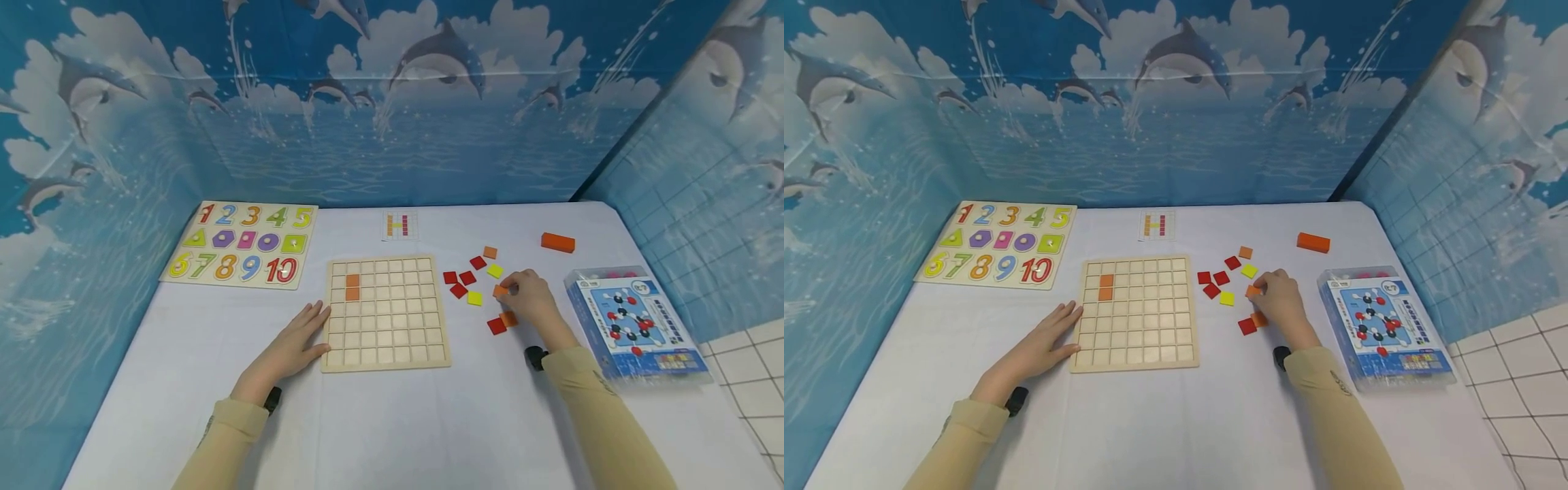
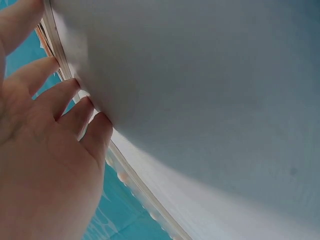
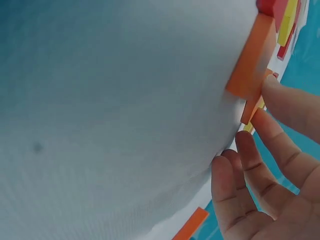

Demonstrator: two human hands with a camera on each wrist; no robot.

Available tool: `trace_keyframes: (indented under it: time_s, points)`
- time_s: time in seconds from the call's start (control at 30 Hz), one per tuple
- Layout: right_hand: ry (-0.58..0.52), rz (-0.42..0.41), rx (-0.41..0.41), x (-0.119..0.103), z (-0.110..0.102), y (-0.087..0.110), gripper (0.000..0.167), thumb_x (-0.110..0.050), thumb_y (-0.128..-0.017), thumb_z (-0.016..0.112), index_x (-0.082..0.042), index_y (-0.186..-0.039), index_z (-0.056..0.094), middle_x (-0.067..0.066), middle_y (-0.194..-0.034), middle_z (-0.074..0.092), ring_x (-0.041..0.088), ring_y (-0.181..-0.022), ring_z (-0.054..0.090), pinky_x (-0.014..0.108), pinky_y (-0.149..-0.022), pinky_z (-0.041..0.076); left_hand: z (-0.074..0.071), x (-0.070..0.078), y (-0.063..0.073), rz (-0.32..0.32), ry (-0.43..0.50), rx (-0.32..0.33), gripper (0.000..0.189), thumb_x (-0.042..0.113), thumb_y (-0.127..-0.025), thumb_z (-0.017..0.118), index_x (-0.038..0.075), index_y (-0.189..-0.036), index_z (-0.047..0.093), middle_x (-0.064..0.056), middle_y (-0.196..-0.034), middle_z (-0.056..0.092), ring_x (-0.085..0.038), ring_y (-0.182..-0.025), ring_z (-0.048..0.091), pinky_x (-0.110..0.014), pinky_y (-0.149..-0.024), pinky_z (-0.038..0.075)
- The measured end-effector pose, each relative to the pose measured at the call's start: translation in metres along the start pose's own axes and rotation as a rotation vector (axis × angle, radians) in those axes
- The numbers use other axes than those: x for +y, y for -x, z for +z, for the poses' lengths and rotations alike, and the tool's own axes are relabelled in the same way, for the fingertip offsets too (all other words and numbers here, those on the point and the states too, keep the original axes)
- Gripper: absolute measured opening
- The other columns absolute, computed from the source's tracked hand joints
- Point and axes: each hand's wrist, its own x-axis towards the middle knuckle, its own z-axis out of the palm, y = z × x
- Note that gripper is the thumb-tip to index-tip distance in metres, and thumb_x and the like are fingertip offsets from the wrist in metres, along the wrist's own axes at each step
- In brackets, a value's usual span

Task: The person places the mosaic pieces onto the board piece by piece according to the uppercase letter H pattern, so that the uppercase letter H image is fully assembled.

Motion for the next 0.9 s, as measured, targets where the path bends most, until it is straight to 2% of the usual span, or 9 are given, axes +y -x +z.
trace_keyframes:
  time_s: [0.2,0.37,0.63,0.77,0.9]
  points:
    - [0.000,0.004,0.018,-0.008,0.000,0.005,0.030,-0.013,-0.095,0.063,0.003,-0.120,0.060,0.025,-0.123,0.046,0.039,-0.108,0.044,0.051,-0.096,0.052,0.000,-0.002,0.000,0.003,0.006,0.004,0.073,0.027,-0.095,0.066,0.009,-0.155,0.030,-0.016,-0.164,0.020,-0.038,-0.152,0.013,-0.058,-0.121,0.021]
    - [-0.022,0.041,0.007,-0.010,-0.001,0.005,0.029,-0.013,-0.094,0.065,0.003,-0.117,0.057,0.023,-0.113,0.050,0.036,-0.099,0.050,0.045,-0.090,0.054,0.002,-0.003,-0.001,0.004,0.001,0.006,0.073,0.027,-0.095,0.066,0.009,-0.155,0.029,-0.016,-0.164,0.020,-0.038,-0.152,0.013,-0.057,-0.121,0.021]
    - [-0.118,0.099,0.015,-0.006,-0.003,0.006,0.026,-0.013,-0.095,0.064,0.000,-0.115,0.054,0.018,-0.101,0.056,0.031,-0.091,0.053,0.030,-0.076,0.048,0.002,-0.002,0.000,-0.007,0.013,-0.003,0.073,0.027,-0.095,0.065,0.010,-0.155,0.029,-0.015,-0.164,0.019,-0.037,-0.152,0.012,-0.058,-0.121,0.021]
    - [-0.194,0.120,-0.009,-0.006,-0.007,0.008,0.029,-0.019,-0.096,0.064,0.000,-0.117,0.056,0.018,-0.103,0.057,0.029,-0.093,0.054,0.027,-0.076,0.047,0.002,-0.003,0.001,0.003,0.011,-0.003,0.073,0.027,-0.095,0.065,0.009,-0.156,0.029,-0.015,-0.164,0.019,-0.038,-0.152,0.012,-0.058,-0.121,0.021]
    - [-0.321,0.119,-0.063,-0.016,-0.008,0.011,0.037,-0.027,-0.096,0.065,-0.003,-0.123,0.057,0.015,-0.108,0.061,0.026,-0.096,0.059,0.026,-0.081,0.050,0.001,-0.003,0.000,0.007,0.005,-0.001,0.073,0.027,-0.095,0.065,0.009,-0.155,0.029,-0.015,-0.164,0.020,-0.038,-0.152,0.013,-0.058,-0.121,0.022]
